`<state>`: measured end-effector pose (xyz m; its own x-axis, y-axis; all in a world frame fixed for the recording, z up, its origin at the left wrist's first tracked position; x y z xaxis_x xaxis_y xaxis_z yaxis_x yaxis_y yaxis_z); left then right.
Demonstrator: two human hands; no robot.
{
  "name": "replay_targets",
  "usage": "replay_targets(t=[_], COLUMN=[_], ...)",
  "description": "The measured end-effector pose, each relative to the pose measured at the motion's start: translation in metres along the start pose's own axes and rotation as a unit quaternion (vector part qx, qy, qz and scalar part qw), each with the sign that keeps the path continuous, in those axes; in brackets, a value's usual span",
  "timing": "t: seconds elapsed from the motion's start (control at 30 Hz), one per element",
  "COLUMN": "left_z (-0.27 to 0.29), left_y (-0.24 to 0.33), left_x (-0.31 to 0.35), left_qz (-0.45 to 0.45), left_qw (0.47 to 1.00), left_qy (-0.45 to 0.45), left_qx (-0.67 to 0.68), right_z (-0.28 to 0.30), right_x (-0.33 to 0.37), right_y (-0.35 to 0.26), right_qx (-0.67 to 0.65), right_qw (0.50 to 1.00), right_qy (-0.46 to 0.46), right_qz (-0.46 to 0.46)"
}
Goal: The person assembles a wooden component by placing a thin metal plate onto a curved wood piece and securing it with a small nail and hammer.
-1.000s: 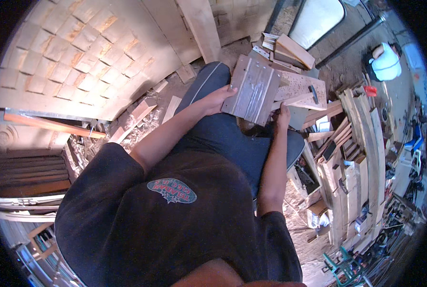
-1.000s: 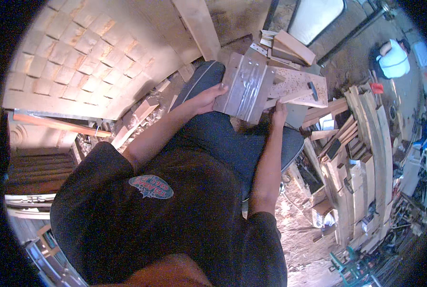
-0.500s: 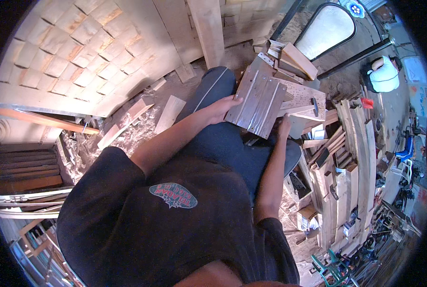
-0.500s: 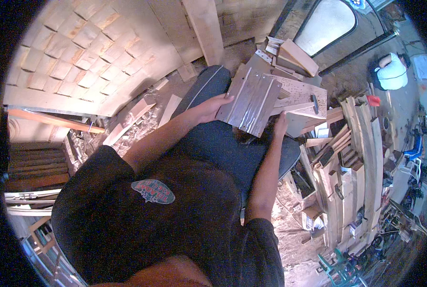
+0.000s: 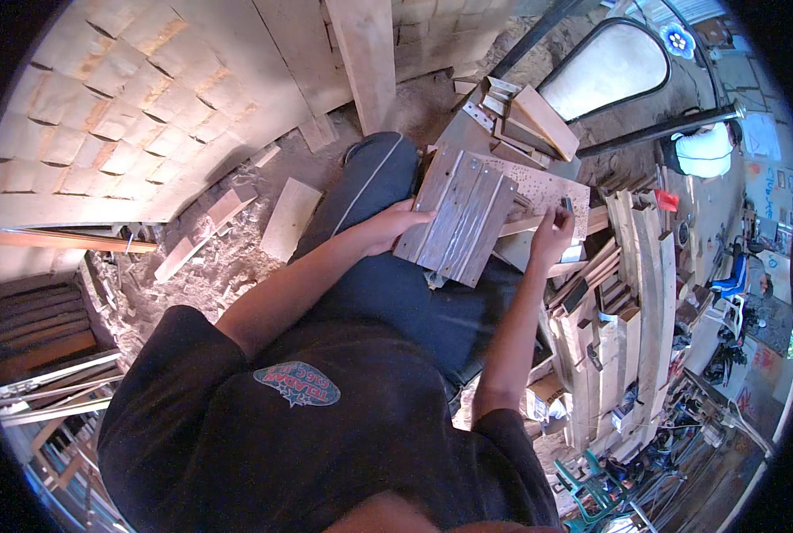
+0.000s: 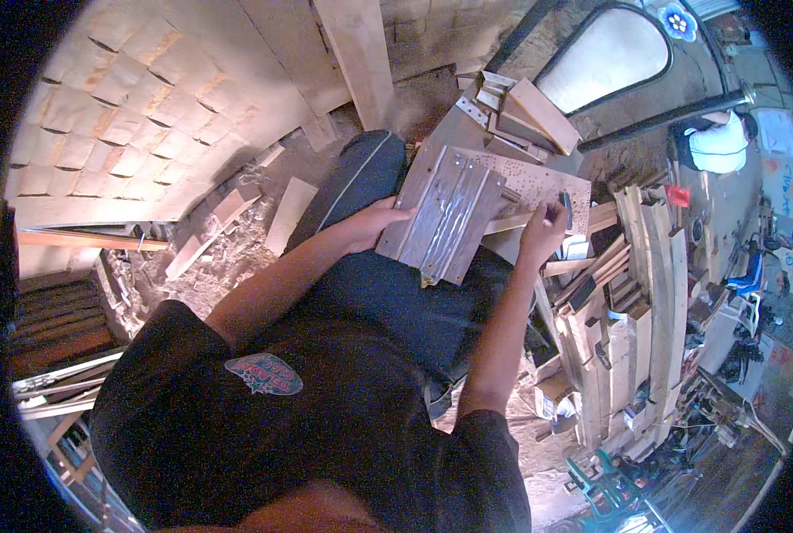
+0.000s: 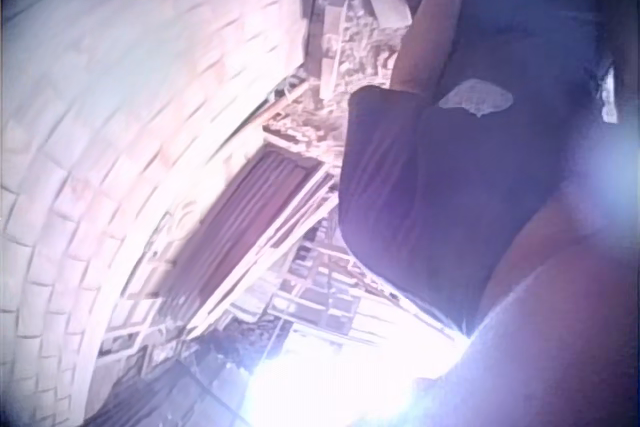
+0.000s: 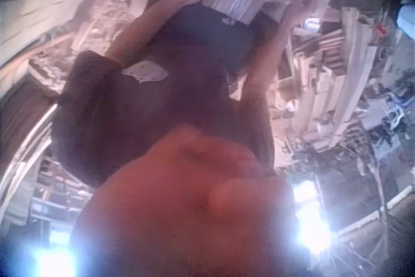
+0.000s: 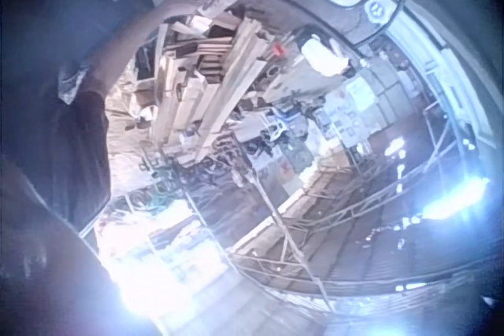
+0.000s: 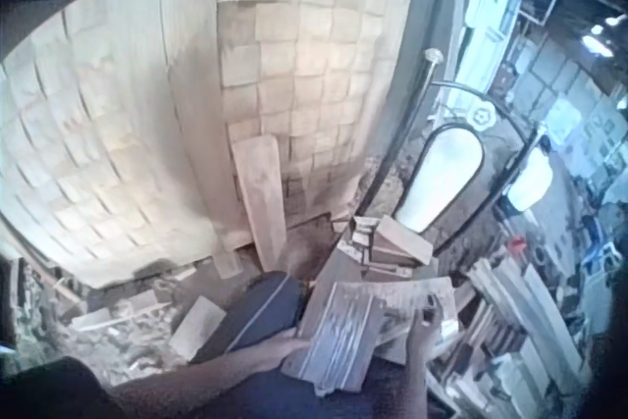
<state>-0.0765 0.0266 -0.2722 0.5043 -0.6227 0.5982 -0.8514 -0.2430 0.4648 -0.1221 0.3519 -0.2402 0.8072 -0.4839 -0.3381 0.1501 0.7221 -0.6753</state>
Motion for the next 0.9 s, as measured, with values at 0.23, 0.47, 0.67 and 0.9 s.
replay_targets(t=[0.23, 0.47, 0.67, 0.9], left_z=[-0.002, 0.001, 0.003, -0.005], left_y=[0.013, 0.016, 0.009, 0.022], left_x=[0.007, 0.007, 0.001, 0.007], left_qz=[0.032, 0.044, 0.055, 0.039], left_qw=[0.997, 0.995, 0.996, 0.99], left_qy=[-0.062, -0.07, -0.059, -0.081], left_qx=[0.035, 0.055, 0.045, 0.107], right_z=[-0.087, -0.135, -0.126, -0.111], right_x=[-0.154, -0.211, -0.227, -0.228], right_y=[0.057, 0.118, 0.137, 0.147], right_qx=[0.09, 0.292, 0.165, -0.08], right_qw=[0.983, 0.931, 0.941, 0.907], right_qy=[-0.158, -0.22, -0.25, -0.248], right_qz=[-0.036, -0.013, -0.157, -0.33])
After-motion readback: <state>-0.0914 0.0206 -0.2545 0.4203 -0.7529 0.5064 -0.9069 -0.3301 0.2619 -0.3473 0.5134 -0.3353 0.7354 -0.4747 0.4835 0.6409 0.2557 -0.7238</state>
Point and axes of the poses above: each hand's wrist, its own x-axis away from the middle knuckle, its own z-axis out of the back of the hand, y = z × x, the point moved 3 cm from there along -x, towards the middle knuckle, and after that the axes turned 5 degrees about z, right-handed, at the moved point
